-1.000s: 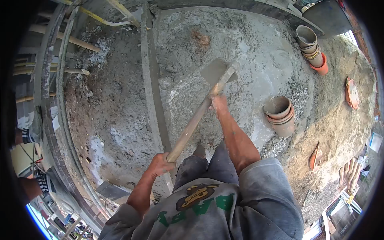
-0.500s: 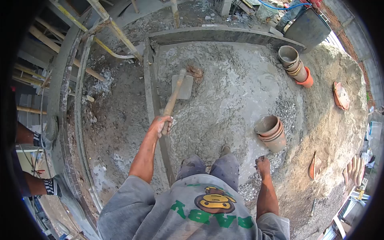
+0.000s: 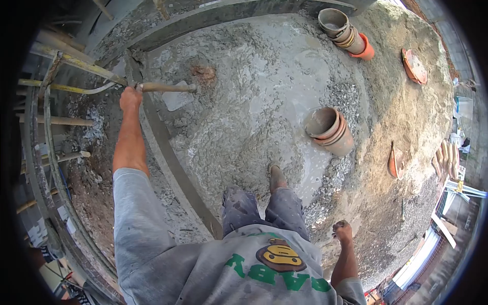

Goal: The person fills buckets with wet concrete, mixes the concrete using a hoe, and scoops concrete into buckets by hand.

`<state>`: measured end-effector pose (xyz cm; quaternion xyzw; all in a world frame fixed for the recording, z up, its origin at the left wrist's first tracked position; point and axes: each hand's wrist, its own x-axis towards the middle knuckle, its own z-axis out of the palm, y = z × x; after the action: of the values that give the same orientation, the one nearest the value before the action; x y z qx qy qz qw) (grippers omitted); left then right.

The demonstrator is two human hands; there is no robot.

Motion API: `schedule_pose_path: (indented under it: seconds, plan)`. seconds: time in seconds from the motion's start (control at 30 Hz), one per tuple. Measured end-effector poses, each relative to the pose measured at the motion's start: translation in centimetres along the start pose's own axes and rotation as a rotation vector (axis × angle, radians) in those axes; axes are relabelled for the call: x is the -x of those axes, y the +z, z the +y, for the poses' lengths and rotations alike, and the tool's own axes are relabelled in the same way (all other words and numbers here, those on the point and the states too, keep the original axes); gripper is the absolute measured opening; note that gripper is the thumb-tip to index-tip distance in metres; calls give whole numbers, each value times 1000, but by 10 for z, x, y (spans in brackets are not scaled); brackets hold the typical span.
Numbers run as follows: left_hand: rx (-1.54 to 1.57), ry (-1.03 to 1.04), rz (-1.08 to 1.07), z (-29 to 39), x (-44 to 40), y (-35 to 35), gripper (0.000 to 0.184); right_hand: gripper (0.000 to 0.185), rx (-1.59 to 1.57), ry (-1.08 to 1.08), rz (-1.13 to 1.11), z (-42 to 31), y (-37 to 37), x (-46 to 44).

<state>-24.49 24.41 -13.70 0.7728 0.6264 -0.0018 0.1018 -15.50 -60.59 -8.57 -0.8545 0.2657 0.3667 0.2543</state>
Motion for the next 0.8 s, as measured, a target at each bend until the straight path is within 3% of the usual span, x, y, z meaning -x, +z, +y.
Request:
schedule_pose_path:
  seconds: [0.03, 0.07, 0.17, 0.27, 0.43, 0.57, 0.6, 0.63, 0.7, 0.77, 0.8]
  plan:
    - [65, -9, 22, 0, -3, 6, 41, 13, 139, -49, 34, -18, 1, -5]
    - [134, -20, 56, 5, -6, 8, 43, 13, 33, -136, -18, -33, -3, -12]
    - [297, 257, 363, 11, 24, 24, 50, 16, 1, -294, 44, -97, -4, -8]
    - [342, 245, 122, 3, 61, 39, 58, 17, -103, -360, 10, -117, -14, -11]
    - [530, 182, -172, -66, 207, 104, 48, 16, -224, -178, 14, -18, -13, -24]
    - [207, -49, -552, -178, 331, 159, 43, 15, -161, 152, -49, 89, 4, -7]
    - [180, 11, -646, -230, 345, 192, 44, 18, -163, 233, -117, 120, 7, -18]
    - [193, -140, -745, -222, 374, 150, 45, 18, -86, 285, -154, 124, 6, -12]
    - [318, -378, -591, -314, 396, 223, 40, 20, -28, 387, -192, 120, 6, -16]
    - [800, -595, -556, -328, 418, 197, 29, 22, 178, 361, -211, 85, -5, -40]
    - [792, -620, -534, -325, 423, 182, 26, 23, 181, 260, -141, 53, -12, -54]
